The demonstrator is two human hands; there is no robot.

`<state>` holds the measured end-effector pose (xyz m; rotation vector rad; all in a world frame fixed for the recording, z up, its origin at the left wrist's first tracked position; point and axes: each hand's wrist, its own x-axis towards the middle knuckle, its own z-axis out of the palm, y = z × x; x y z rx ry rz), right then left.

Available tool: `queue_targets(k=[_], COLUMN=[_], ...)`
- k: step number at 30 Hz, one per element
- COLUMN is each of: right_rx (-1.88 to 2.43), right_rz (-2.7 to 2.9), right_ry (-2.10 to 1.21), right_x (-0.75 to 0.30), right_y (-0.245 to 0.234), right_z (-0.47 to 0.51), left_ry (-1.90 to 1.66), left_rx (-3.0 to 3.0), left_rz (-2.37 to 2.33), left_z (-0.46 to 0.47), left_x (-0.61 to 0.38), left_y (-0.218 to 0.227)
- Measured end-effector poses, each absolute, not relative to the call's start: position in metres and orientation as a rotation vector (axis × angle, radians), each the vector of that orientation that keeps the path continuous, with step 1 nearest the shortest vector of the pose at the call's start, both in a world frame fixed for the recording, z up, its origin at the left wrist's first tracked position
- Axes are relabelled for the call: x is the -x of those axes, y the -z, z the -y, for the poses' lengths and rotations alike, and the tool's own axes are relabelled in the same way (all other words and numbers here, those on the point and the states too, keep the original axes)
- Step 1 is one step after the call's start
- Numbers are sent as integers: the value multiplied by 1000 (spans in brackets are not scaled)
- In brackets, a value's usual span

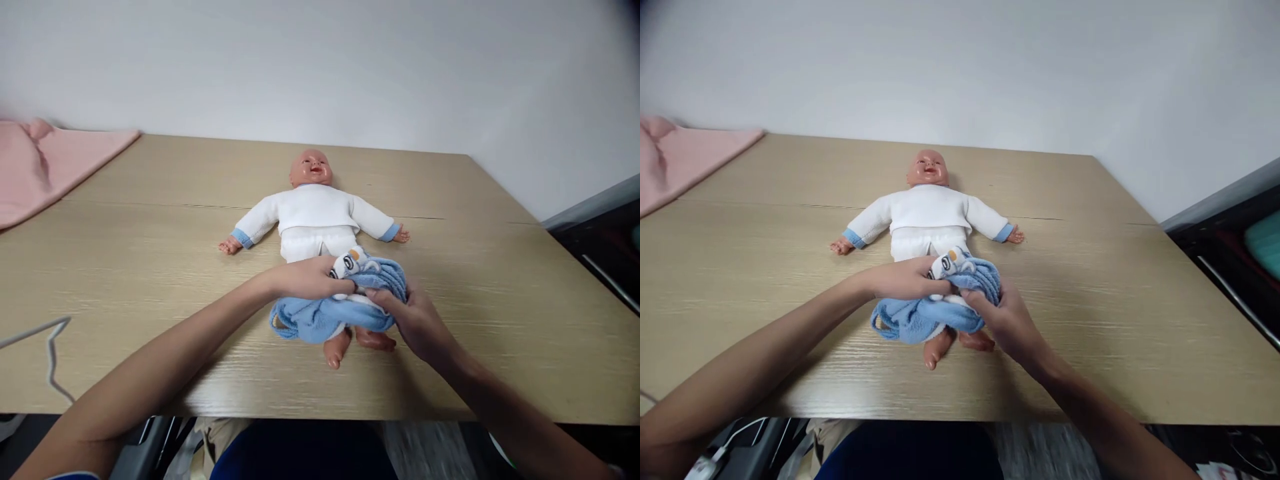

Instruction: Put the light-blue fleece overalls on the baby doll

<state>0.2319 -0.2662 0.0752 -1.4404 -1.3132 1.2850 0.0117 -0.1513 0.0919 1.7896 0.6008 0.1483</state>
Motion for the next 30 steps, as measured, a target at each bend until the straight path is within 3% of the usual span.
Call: queue_targets(k=[11,18,24,30], right_rx=[1703,1819,2000,1992], right_rz=[1439,1523,1540,1437], right_ry=[-754,-811,-558,-661], right_x=[-226,-231,-233,-232], right_y=[-82,-82,-76,-58], right_z=[298,310,323,339], left_ry=[-159,-139,-136,-135], left_rx=[-2112,-2239,-2267,-2368], left_rz=[-538,-668,-708,-818], left_z=[171,178,185,199], left_x=[-13,-15,-21,-30], left_y=[-97,-85,-85,-81])
